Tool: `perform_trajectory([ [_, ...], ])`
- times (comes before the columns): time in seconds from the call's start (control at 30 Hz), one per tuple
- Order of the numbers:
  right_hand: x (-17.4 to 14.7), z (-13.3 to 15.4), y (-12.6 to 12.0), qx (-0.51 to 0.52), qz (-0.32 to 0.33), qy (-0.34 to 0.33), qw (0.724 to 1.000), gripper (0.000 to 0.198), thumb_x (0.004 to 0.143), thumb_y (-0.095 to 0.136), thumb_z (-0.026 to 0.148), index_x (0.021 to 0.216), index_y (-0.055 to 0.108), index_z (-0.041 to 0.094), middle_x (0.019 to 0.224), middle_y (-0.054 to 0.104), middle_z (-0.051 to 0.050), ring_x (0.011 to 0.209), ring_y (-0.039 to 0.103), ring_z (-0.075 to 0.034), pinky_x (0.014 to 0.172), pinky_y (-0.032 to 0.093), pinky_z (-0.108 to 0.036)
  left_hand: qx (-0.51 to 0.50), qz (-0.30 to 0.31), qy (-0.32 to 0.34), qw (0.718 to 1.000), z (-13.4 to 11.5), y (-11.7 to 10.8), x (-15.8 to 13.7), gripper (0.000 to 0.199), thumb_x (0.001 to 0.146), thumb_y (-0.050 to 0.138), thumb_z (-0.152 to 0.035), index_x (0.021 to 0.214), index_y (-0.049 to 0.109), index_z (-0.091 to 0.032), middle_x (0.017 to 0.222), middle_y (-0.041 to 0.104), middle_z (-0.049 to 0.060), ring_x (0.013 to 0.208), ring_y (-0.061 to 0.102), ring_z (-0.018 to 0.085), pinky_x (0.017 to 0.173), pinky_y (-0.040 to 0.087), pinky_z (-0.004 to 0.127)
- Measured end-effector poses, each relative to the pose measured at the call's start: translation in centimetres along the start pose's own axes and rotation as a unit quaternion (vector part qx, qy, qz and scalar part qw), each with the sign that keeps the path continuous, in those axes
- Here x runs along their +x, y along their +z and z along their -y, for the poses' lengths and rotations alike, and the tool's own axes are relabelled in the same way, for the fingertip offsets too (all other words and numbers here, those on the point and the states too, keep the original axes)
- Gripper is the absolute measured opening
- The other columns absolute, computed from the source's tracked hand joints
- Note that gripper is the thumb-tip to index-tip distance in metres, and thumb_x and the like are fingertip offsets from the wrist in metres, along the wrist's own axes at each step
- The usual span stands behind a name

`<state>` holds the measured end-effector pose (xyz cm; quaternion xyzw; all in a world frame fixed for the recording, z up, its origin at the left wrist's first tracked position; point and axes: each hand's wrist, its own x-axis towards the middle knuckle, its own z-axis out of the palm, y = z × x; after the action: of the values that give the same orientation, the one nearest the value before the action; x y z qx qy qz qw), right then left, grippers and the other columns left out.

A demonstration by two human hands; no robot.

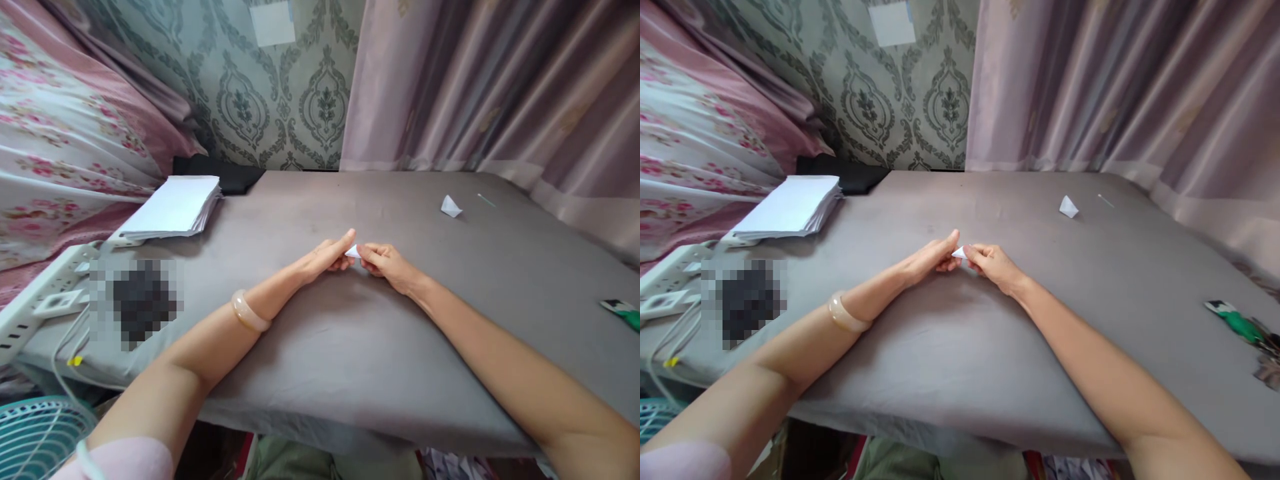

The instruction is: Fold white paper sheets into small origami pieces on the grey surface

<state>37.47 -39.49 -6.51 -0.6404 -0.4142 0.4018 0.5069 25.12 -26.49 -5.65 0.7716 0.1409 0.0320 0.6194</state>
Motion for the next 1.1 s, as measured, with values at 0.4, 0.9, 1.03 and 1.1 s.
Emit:
perform_trajectory([
  [0.4, -2.1, 1.2, 0.4, -0.090, 0.001, -0.167, 0.982, 0.040, 0.093, 0.042, 0.054, 0.071, 0.039, 0.022, 0.063, 0.032, 0.005, 0.056, 0.028, -0.010, 0.052, 0.026, -0.027, 0.138, -0.104, 0.217, 0.961, -1.3, 1.5, -1.4, 0.040, 0.095, 0.038, -0.042, 0.063, 0.032, -0.019, 0.062, 0.029, -0.004, 0.060, 0.031, 0.009, 0.058, 0.028, 0.025],
  [0.9, -0.4, -1.9, -1.7, -0.418, -0.080, -0.170, 0.889, 0.022, 0.088, 0.056, 0.042, 0.098, 0.065, 0.025, 0.101, 0.060, -0.007, 0.098, 0.053, -0.024, 0.084, 0.042, -0.037, 0.268, -0.106, 0.203, 0.936, 1.6, -0.3, 0.6, 0.015, 0.085, 0.061, -0.031, 0.096, 0.064, -0.020, 0.089, 0.063, 0.004, 0.080, 0.054, 0.014, 0.077, 0.046, 0.029],
  [1.03, -0.8, -1.5, -1.5, -0.411, -0.096, -0.164, 0.891, 0.036, 0.080, 0.066, 0.043, 0.111, 0.062, 0.025, 0.105, 0.060, -0.007, 0.103, 0.054, -0.025, 0.090, 0.043, -0.039, 0.279, -0.094, 0.216, 0.931, 1.7, -0.3, 0.6, 0.013, 0.085, 0.061, -0.025, 0.096, 0.064, -0.019, 0.090, 0.064, 0.004, 0.082, 0.054, 0.014, 0.078, 0.046, 0.029],
  [1.1, -1.1, -1.1, -1.4, -0.407, -0.089, -0.156, 0.896, 0.041, 0.078, 0.068, 0.044, 0.113, 0.061, 0.025, 0.106, 0.060, -0.007, 0.100, 0.056, -0.024, 0.088, 0.044, -0.037, 0.279, -0.092, 0.221, 0.930, 1.8, -0.2, 0.6, 0.011, 0.085, 0.060, -0.024, 0.093, 0.064, -0.019, 0.090, 0.065, 0.004, 0.081, 0.054, 0.014, 0.078, 0.046, 0.029],
])
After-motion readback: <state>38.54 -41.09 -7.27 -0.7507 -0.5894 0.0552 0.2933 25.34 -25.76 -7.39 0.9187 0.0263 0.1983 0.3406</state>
